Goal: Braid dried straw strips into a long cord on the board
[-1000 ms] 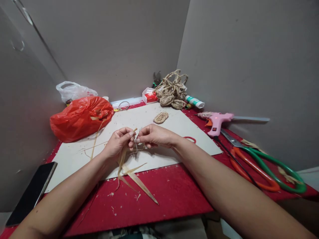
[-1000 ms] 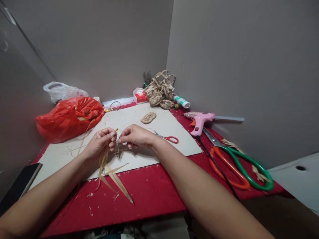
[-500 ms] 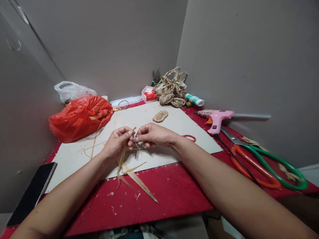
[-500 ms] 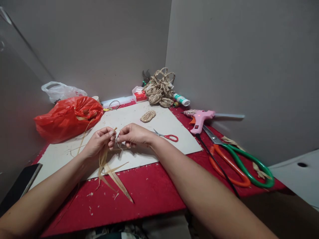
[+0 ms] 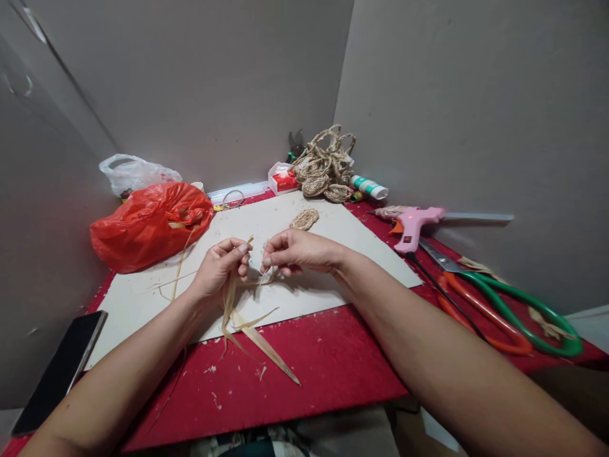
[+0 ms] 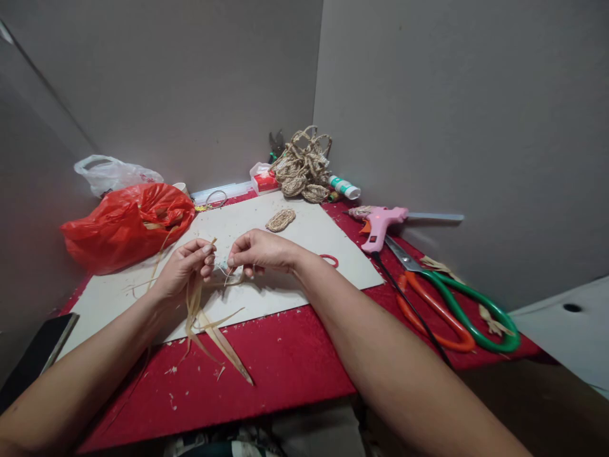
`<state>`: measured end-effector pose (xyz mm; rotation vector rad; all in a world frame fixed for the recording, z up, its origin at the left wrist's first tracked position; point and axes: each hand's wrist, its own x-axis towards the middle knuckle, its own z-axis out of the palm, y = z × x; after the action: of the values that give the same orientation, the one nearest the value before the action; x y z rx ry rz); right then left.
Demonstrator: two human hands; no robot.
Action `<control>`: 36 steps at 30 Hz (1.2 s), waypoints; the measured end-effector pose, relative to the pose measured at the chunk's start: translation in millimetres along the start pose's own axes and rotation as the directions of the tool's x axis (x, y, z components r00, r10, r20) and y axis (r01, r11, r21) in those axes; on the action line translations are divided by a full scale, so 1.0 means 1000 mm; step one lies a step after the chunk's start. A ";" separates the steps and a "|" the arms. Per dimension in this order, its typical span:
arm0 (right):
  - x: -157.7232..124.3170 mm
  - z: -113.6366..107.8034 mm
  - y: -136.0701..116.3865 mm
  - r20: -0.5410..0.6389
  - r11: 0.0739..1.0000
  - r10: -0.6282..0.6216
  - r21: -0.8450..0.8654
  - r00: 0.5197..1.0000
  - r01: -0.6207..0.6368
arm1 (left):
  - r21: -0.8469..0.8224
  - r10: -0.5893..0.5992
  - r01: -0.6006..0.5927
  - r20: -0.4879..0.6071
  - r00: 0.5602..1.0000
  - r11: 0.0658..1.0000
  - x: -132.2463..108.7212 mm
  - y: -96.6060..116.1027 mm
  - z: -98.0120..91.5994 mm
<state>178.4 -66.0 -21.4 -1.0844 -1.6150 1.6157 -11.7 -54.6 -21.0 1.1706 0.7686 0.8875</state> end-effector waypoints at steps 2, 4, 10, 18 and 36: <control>-0.001 -0.002 -0.001 0.018 0.999 0.013 -0.033 1.000 -0.012 | -0.010 0.013 -0.013 -0.015 1.000 1.000 0.001 0.000 -0.001; -0.003 -0.004 -0.001 0.024 0.998 0.011 -0.060 1.000 -0.010 | -0.026 0.022 -0.023 -0.027 0.999 0.999 0.001 0.001 -0.002; -0.006 -0.011 -0.005 -0.008 0.997 0.002 -0.076 1.000 -0.003 | -0.015 0.030 -0.031 -0.059 0.998 0.999 0.003 0.002 -0.004; -0.009 -0.015 -0.007 -0.007 0.985 0.031 -0.168 0.999 -0.032 | 0.000 0.073 -0.073 -0.069 0.995 0.997 0.003 0.004 -0.005; -0.003 0.034 -0.008 -0.116 0.986 -0.168 -0.001 0.979 0.169 | 0.097 0.200 -0.190 -0.109 0.974 0.977 0.004 -0.011 -0.003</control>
<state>149.1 -85.2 -15.6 -0.9895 -1.5770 1.4226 -10.5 -51.0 -32.6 1.2950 0.8033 1.1043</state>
